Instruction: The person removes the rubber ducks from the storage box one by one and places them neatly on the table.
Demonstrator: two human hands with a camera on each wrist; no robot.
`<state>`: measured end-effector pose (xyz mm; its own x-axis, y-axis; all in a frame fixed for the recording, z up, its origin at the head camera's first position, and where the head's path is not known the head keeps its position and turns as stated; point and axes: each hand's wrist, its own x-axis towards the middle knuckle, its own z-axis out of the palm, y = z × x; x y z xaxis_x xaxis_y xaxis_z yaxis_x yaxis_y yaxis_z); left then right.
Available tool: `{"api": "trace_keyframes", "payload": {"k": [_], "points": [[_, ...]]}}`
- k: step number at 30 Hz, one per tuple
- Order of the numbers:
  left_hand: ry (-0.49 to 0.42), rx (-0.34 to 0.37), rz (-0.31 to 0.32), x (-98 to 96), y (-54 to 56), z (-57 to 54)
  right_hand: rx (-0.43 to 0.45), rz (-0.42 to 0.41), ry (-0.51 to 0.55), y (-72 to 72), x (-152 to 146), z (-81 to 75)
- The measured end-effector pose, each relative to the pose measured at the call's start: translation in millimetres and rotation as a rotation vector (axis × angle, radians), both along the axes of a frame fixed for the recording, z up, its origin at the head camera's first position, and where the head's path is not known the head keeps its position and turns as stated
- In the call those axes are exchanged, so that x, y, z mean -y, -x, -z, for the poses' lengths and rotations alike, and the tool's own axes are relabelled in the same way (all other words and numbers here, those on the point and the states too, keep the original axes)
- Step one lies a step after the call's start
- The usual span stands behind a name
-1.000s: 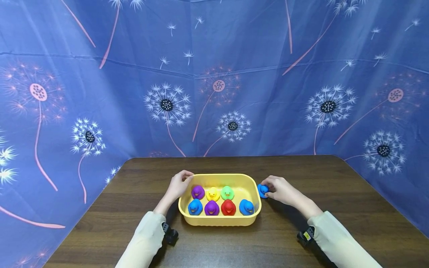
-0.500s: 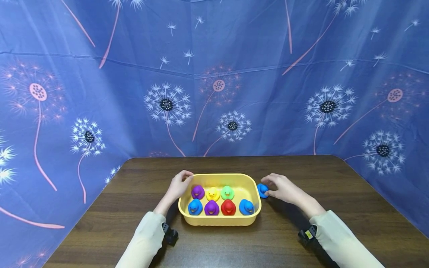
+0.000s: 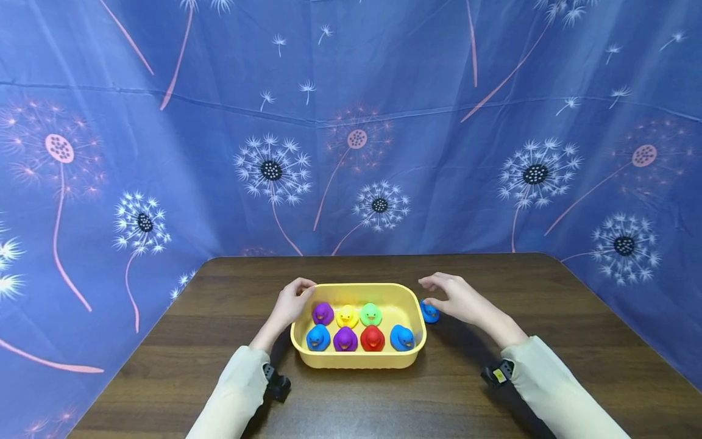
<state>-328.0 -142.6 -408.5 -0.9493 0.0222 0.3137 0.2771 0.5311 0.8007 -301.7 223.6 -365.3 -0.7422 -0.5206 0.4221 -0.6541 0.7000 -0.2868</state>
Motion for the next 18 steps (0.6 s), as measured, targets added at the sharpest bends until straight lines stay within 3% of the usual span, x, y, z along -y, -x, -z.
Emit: {"api": "trace_keyframes", "payload": {"k": [18], "points": [[-0.005, 0.013, -0.018, -1.8, -0.5, -0.6, 0.000, -0.086, 0.031, 0.7, 34, -3.3]]}}
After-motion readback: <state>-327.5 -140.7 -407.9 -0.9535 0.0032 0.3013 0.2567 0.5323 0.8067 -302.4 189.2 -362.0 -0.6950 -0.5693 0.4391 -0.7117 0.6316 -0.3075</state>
